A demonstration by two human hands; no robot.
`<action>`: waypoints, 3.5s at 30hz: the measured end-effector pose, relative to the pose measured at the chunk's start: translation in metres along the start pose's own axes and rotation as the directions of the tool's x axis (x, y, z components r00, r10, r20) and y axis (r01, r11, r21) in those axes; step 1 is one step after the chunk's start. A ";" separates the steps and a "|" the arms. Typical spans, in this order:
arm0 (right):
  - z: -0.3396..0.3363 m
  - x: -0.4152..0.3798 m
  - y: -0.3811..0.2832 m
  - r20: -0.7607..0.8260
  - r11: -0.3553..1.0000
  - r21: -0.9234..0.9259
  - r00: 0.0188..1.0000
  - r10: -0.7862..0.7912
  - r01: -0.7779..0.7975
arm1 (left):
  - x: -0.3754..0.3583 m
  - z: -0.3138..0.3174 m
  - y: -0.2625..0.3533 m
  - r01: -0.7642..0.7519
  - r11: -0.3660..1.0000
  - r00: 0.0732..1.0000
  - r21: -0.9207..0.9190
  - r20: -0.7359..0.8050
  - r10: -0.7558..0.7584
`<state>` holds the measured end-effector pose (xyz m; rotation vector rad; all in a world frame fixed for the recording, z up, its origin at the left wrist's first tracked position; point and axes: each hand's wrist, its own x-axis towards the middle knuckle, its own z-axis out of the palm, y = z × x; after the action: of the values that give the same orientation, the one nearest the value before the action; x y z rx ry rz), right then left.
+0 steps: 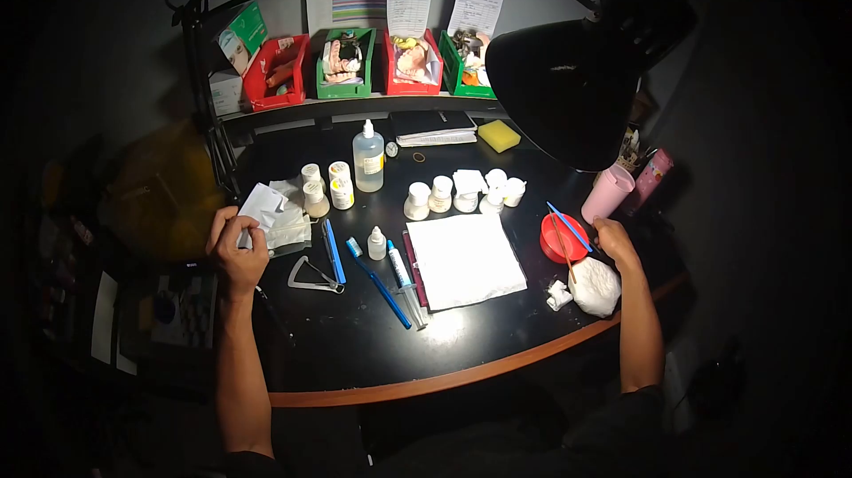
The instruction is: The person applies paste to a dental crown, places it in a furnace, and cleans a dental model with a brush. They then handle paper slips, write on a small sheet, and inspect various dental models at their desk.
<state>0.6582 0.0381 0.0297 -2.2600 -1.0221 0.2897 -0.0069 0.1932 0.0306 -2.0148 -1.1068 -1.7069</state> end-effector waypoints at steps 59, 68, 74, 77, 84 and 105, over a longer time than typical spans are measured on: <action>0.278 0.043 -0.681 0.388 0.248 -0.121 0.275 -0.880 0.961 | -0.005 0.008 0.034 -0.117 0.989 0.969 -0.088 0.206 0.133; 0.266 0.041 -0.684 0.376 0.416 -0.023 0.394 -0.839 0.909 | -0.005 0.008 0.033 -0.109 0.991 0.962 -0.076 0.243 0.125; 0.256 0.049 -0.686 0.362 0.451 0.035 0.409 -0.837 0.892 | -0.006 0.009 0.031 -0.103 0.991 0.955 -0.085 0.270 0.123; 0.263 0.060 -0.688 0.368 0.484 0.105 0.418 -0.831 0.869 | -0.005 0.008 0.031 -0.095 0.991 0.954 -0.091 0.277 0.117; 0.265 0.063 -0.682 0.378 0.435 0.082 0.376 -0.846 0.896 | -0.005 0.007 0.032 -0.082 0.991 0.950 -0.103 0.291 0.108; 0.238 0.026 -0.664 0.455 0.152 -0.204 0.231 -0.860 0.967 | -0.007 0.011 0.030 -0.096 0.993 0.949 -0.064 0.295 0.111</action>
<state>0.1760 0.4972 0.2646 -1.4136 -2.6494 -0.3033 0.0221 0.1771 0.0287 -2.3743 -1.0322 -1.4236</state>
